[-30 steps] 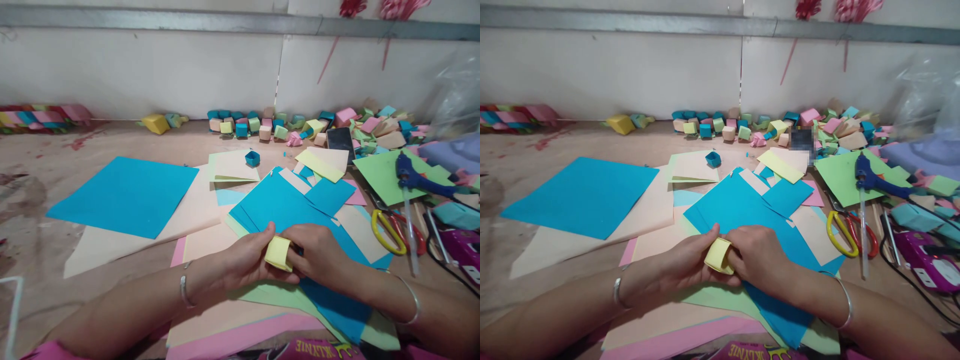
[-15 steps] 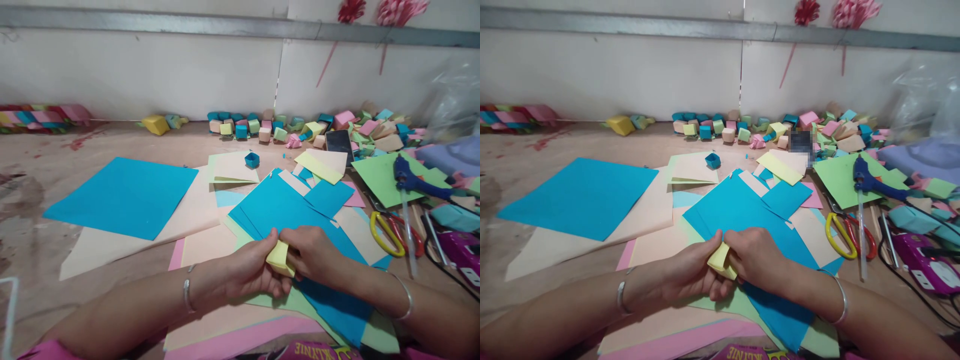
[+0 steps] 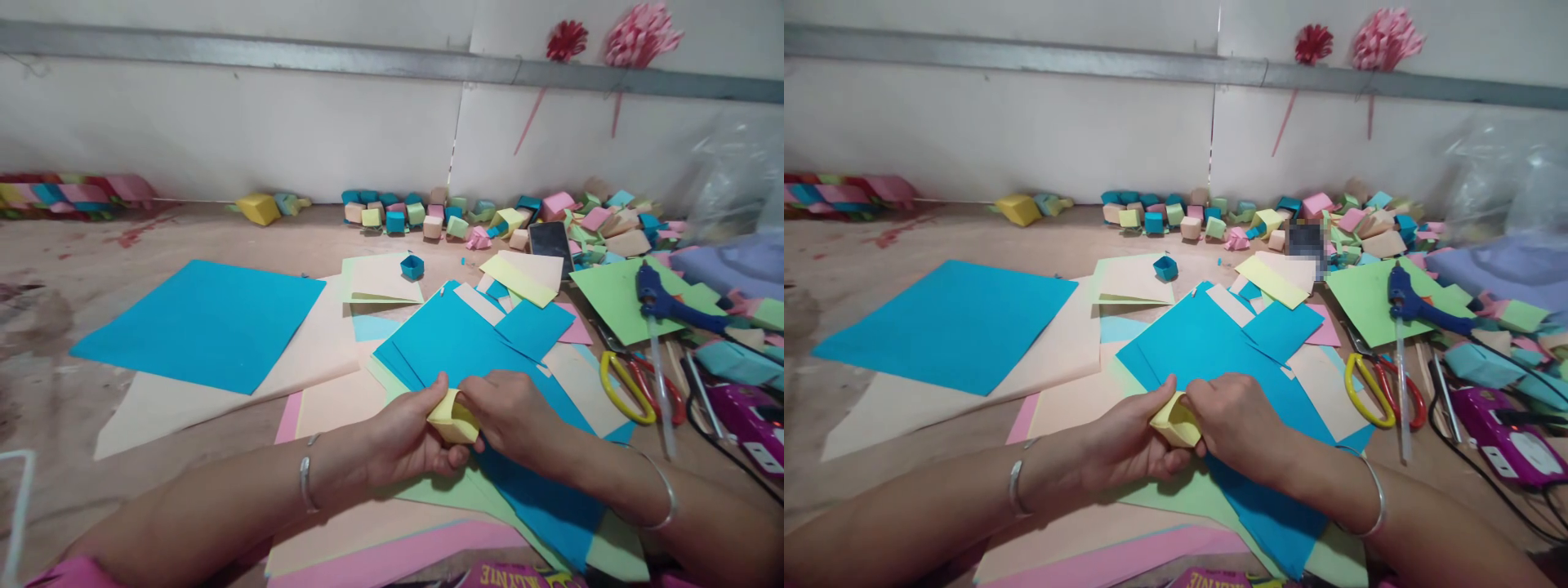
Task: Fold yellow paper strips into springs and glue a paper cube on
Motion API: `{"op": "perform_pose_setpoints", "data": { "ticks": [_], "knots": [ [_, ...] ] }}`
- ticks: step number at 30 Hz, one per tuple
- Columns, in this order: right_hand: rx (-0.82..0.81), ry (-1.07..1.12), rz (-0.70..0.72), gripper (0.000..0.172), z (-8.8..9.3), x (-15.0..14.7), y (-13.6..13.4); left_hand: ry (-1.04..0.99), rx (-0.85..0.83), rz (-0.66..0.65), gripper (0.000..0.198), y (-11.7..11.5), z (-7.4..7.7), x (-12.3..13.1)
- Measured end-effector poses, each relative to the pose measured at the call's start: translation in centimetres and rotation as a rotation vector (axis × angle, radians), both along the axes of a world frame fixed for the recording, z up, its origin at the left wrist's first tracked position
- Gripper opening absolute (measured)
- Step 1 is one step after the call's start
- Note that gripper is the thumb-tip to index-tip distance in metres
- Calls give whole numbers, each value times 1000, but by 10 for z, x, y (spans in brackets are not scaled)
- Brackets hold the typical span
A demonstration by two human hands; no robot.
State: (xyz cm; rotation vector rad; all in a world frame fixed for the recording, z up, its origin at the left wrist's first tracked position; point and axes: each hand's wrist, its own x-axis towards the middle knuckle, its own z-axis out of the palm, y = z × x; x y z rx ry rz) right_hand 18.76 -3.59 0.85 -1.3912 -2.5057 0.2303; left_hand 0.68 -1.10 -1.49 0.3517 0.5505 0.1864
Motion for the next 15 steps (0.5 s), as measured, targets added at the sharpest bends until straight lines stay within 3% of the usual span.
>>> {"op": "perform_pose_setpoints", "data": {
  "ticks": [3,7,12,15],
  "knots": [
    [62,23,14,3,-6,0,-1,28,-1,-16,67,-2,-1,1],
    [100,107,-43,23,-5,-2,-1,94,37,25,62,-2,1,2],
    [-130,140,-120,25,5,-2,-1,82,68,23,63,-1,5,2],
    [-188,134,-117,22,7,-2,-1,80,60,10,65,-1,4,3]
  ]
}}
